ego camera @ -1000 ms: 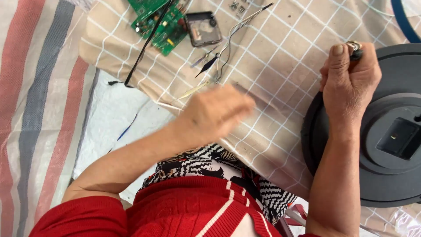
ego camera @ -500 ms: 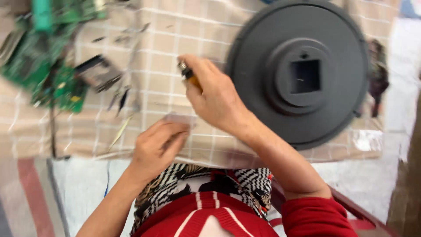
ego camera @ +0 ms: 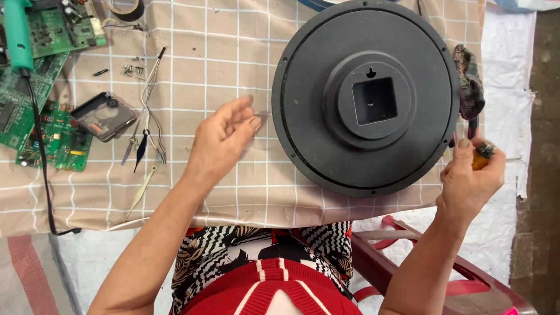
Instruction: Reassembling a large wall clock by aligning the face into the frame and securing the back with a screwdriver.
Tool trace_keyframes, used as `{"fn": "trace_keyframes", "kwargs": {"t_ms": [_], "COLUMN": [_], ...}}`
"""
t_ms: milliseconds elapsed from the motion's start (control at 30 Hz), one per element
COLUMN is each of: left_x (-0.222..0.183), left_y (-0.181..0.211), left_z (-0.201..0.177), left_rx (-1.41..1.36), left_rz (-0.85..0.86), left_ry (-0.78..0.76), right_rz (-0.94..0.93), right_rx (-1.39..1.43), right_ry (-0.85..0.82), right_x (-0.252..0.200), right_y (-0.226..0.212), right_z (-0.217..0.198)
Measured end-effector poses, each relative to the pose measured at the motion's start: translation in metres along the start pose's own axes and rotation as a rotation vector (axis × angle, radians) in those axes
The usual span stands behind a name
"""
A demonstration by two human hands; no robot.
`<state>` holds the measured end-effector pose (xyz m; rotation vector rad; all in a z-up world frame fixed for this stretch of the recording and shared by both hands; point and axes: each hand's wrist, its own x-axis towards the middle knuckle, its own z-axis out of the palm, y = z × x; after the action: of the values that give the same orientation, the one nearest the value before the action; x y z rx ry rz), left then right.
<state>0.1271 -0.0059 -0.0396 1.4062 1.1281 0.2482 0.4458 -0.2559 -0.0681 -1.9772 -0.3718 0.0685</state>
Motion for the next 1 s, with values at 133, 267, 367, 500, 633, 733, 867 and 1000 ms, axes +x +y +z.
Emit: {"fn": "trace_keyframes", "kwargs": {"t_ms": [133,267,367,500,633,733,867,1000], "left_x": [0.017,0.02,0.023,0.047,0.026,0.03,0.021,0.023], "left_y": [0.0,0.016,0.013,-0.016,0.018,0.012,0.011,-0.039], "left_z": [0.007,0.015,0.021,0.031,0.031,0.034,0.033,0.019], "left_rx": [-0.177,-0.212,-0.222,-0.407,-0.306,-0.401,-0.54,-0.86], "left_rz": [-0.002,-0.121,-0.132,-0.016,-0.135,-0.118,-0.055,0.085], "left_ry": [0.002,-0.07,-0.076,-0.158,-0.12,-0.097,-0.055,0.15], "right_rz": [0.127,0.18,0.266,0.32,0.369,0.321,0.232,0.156], "right_rx": [-0.063,-0.009,0.088,0.087,0.193,0.254,0.308,0.31], "right_ry": [-0.084,-0.121,-0.127,-0.166,-0.208,-0.16,-0.113,-0.182], "right_x": [0.001,0.014,0.016,0.015,0.018,0.02,0.011,-0.02], "right_y": [0.02,0.045,0.051,0.04,0.039,0.038,0.017,-0.007], "right_z": [-0.002,0.001,0.002,0.001,-0.003,-0.003,-0.002,0.012]}}
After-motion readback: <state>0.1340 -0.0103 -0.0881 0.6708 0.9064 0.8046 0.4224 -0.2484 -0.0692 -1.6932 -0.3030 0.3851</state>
